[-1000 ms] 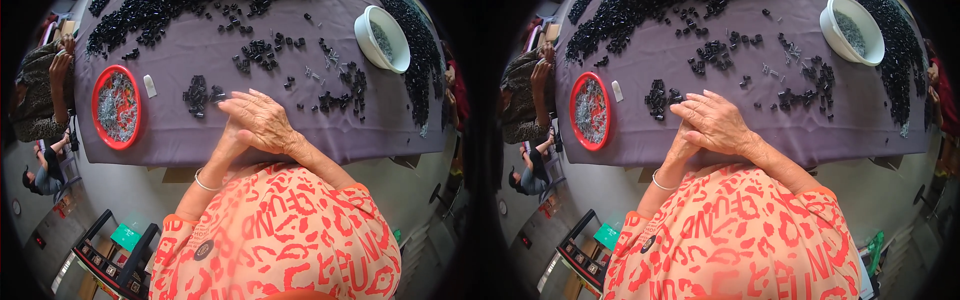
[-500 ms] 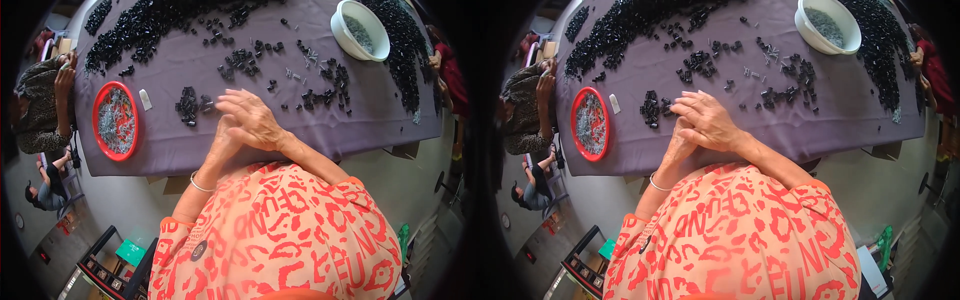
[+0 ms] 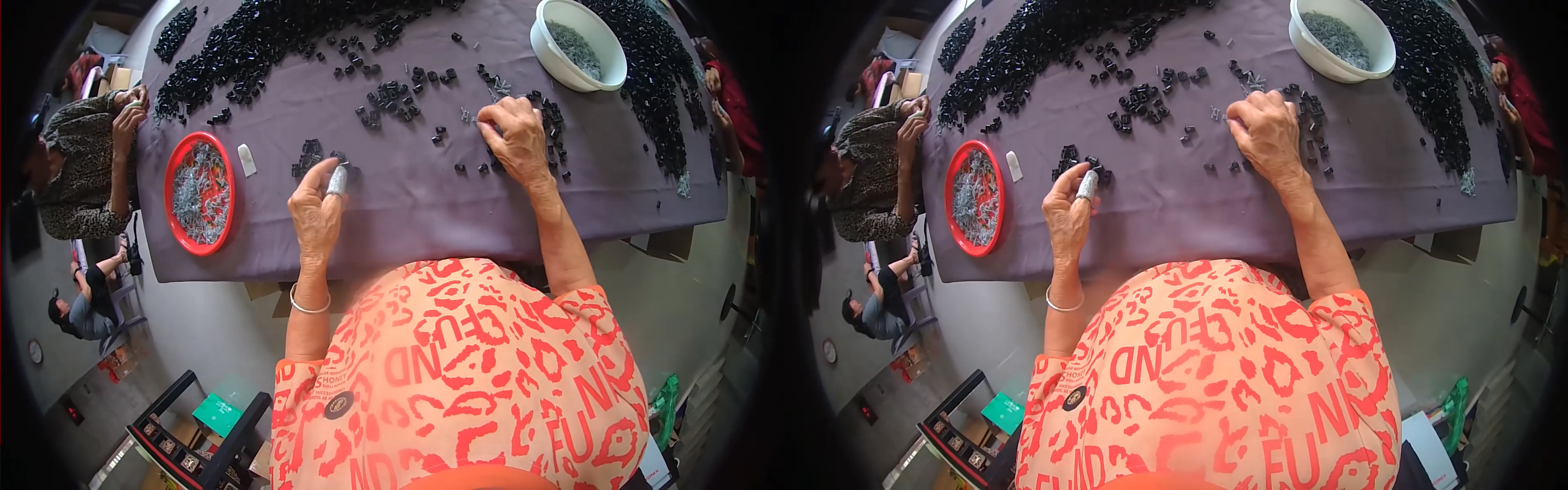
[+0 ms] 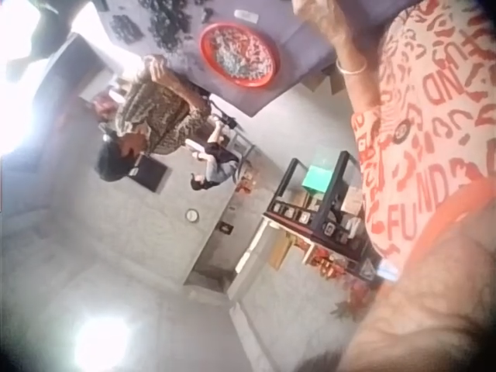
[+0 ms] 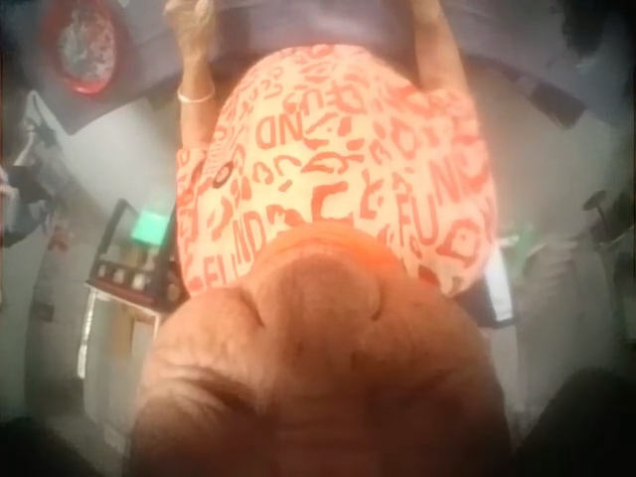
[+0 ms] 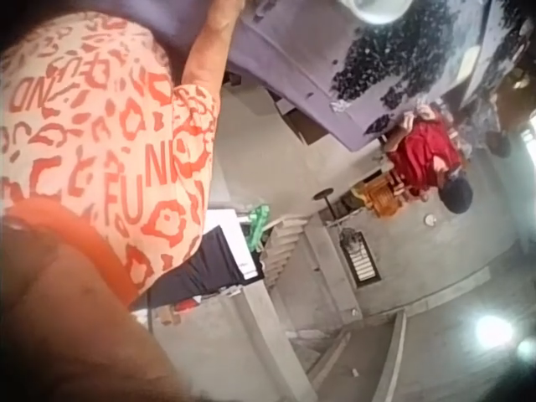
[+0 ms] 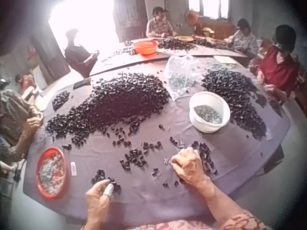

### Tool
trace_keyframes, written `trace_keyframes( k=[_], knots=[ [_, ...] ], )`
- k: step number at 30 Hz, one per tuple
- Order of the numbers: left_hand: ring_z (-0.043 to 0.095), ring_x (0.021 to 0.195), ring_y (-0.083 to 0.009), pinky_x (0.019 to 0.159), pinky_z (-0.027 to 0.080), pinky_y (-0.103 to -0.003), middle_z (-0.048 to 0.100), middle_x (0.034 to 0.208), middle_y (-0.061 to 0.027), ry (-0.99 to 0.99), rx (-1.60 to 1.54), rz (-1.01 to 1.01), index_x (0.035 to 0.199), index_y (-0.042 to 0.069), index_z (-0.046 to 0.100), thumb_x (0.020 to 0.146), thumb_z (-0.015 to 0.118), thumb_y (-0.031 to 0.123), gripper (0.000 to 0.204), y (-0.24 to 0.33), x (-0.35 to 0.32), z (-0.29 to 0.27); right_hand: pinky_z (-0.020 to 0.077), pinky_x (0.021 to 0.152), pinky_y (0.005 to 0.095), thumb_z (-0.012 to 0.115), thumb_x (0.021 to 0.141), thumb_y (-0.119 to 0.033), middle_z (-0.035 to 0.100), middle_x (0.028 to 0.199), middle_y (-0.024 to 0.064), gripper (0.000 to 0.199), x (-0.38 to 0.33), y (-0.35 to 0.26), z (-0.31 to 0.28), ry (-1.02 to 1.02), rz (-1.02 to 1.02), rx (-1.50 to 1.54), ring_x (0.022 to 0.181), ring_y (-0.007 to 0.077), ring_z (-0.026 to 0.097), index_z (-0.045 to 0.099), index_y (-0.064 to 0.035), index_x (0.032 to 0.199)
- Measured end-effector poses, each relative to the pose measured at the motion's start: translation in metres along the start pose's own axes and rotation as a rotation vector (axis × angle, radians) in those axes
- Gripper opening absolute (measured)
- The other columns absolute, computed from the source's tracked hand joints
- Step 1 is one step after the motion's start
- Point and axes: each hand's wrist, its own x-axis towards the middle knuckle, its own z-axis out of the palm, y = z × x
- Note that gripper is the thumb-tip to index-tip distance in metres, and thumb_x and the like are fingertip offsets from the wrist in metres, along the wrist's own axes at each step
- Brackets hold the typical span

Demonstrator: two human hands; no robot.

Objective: The person assembles small plastic components by picking up springs and plastic parts from the table and inserting the springs into the plastic parts by hand.

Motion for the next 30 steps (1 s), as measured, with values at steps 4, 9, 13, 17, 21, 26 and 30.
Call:
trace_keyframes(
  k=[4, 9, 13, 17, 21, 26, 30],
  knots=[
    [0.058, 0.066, -0.0145, 0.058, 0.047, -0.029, 0.06, 0.08, -0.0068, 0.177, 0.304, 0.222, 0.105, 0.003, 0.064, 0.08, 0.065, 0.003, 0.025, 0.002, -0.002, 0.001, 0.0387, 0.076, 0.0364, 0.067, 0.076, -0.016, 0.055, 0.08, -0.0007, 0.008, 0.003, -0.001, 0.003, -0.036, -0.079, -0.168, 0.085, 0.0194, 0.052, 0.061, -0.0131, 0.079],
    [0.061, 0.073, -0.029, 0.065, 0.049, -0.038, 0.061, 0.083, -0.0127, 0.043, 0.319, 0.469, 0.097, 0.004, 0.063, 0.077, 0.065, 0.001, 0.02, 0.008, -0.023, 0.034, 0.0386, 0.077, 0.0363, 0.068, 0.075, -0.015, 0.056, 0.082, -0.0002, 0.009, 0.003, -0.002, 0.002, -0.072, -0.116, -0.202, 0.087, 0.0193, 0.053, 0.061, -0.0128, 0.081],
    [0.06, 0.076, -0.0285, 0.066, 0.049, -0.037, 0.061, 0.084, -0.0093, -0.138, 0.29, 0.505, 0.096, 0.007, 0.064, 0.073, 0.066, 0.002, 0.024, 0.009, -0.041, 0.065, 0.0402, 0.077, 0.0368, 0.066, 0.076, -0.01, 0.059, 0.083, 0.0027, 0.01, 0.003, -0.006, -0.002, 0.08, -0.196, -0.134, 0.084, 0.0213, 0.056, 0.06, -0.0097, 0.083],
    [0.056, 0.079, -0.025, 0.067, 0.048, -0.036, 0.06, 0.085, -0.0061, -0.126, 0.324, 0.645, 0.096, 0.009, 0.065, 0.072, 0.067, 0.006, 0.024, 0.018, -0.031, 0.082, 0.045, 0.071, 0.0343, 0.064, 0.075, 0.002, 0.06, 0.082, 0.0072, 0.014, -0.006, -0.014, -0.012, 0.177, -0.088, 0.159, 0.076, 0.0238, 0.058, 0.059, -0.004, 0.086],
    [0.056, 0.082, -0.025, 0.068, 0.048, -0.036, 0.058, 0.088, -0.0061, -0.115, 0.363, 0.72, 0.096, 0.009, 0.065, 0.072, 0.067, 0.007, 0.024, 0.027, -0.011, 0.108, 0.0475, 0.066, 0.0303, 0.062, 0.076, 0.008, 0.059, 0.082, 0.0083, 0.016, -0.022, -0.021, -0.021, 0.149, -0.026, 0.362, 0.072, 0.0199, 0.058, 0.06, -0.0016, 0.088],
    [0.056, 0.085, -0.0259, 0.07, 0.05, -0.036, 0.055, 0.085, -0.0079, -0.301, 0.486, 0.725, 0.094, 0.008, 0.062, 0.075, 0.062, 0.006, 0.019, 0.034, -0.002, 0.117, 0.0471, 0.063, 0.0282, 0.062, 0.079, 0.007, 0.059, 0.081, 0.0077, 0.013, -0.035, -0.028, -0.031, 0.152, 0.052, 0.427, 0.069, 0.0176, 0.057, 0.06, -0.0012, 0.088],
    [0.058, 0.085, -0.028, 0.07, 0.051, -0.038, 0.055, 0.084, -0.0107, -0.321, 0.558, 0.712, 0.091, 0.007, 0.059, 0.076, 0.06, 0.005, 0.015, 0.036, -0.003, 0.114, 0.0465, 0.063, 0.0277, 0.063, 0.077, 0.008, 0.059, 0.08, 0.0078, 0.014, -0.04, -0.029, -0.031, 0.137, 0.096, 0.461, 0.068, 0.0167, 0.057, 0.06, -0.0008, 0.087]
  ],
)
